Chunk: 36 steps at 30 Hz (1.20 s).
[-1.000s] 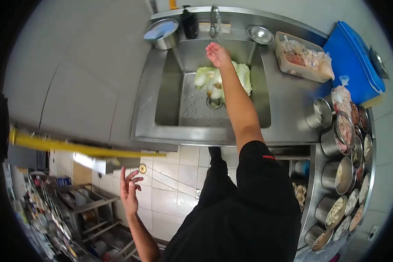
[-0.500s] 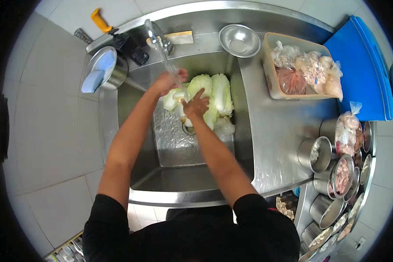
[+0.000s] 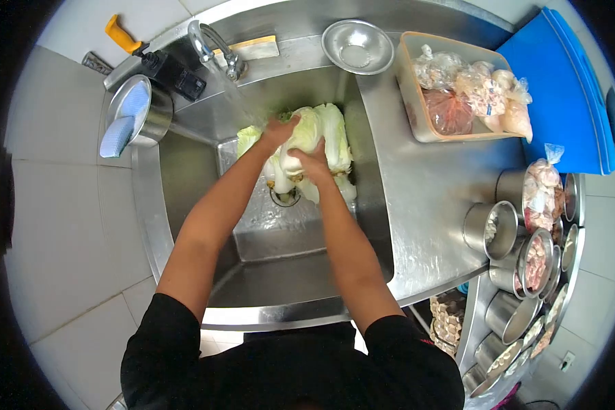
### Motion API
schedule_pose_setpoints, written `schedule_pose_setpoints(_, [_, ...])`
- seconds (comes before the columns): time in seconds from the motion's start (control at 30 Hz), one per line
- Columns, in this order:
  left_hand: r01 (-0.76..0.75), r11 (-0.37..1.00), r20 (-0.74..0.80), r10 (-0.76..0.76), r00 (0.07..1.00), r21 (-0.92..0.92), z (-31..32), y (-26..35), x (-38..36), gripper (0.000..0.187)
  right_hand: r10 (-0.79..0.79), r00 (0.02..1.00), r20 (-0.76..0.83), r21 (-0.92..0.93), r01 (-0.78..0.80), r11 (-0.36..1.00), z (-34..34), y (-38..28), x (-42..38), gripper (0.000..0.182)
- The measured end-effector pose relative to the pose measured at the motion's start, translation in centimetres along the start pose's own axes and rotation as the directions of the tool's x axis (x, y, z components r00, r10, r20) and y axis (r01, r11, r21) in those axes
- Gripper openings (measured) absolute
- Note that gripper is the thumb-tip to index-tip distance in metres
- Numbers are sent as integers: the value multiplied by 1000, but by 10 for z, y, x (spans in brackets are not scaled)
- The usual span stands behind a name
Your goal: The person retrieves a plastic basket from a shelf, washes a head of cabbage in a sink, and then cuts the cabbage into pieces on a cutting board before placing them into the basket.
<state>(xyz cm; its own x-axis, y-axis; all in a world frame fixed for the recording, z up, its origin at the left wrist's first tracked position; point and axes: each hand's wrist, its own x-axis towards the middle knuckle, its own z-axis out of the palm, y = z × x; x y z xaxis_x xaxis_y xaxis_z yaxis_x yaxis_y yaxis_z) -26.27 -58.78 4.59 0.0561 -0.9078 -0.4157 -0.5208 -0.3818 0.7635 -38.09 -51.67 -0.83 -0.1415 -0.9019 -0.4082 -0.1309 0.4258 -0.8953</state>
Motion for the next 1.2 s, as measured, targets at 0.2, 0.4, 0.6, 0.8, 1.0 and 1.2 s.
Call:
schedule_pose_setpoints(0.2, [475, 712, 528, -172, 832, -517, 8, -38, -7, 82, -59, 953, 296, 235, -12, 972, -18, -47, -38, 86])
schedule_pose_setpoints(0.4, [304, 123, 322, 169, 932, -945, -23, -66, -65, 64, -117, 794, 597, -324, 371, 870, -14, -115, -12, 80])
schedule_pose_setpoints(0.6, [183, 61, 187, 67, 980, -981, -53, -77, -108, 62, -28, 605, 796, -410, 573, 709, 69, -161, 56, 62])
schedule_pose_setpoints(0.8, [162, 72, 175, 237, 956, -984, -43, -64, -94, 69, 237, 840, 488, -334, -71, 940, 26, -150, 9, 82])
schedule_pose_setpoints(1.0, [275, 261, 337, 236, 911, -925, 3, -22, -58, 66, 32, 802, 597, 546, -435, 716, -45, -92, -13, 73])
schedule_pose_setpoints(1.2, [-52, 907, -113, 4, 994, -419, 8, -14, -56, 75, 113, 958, 262, 191, -167, 967, -20, -62, 20, 79])
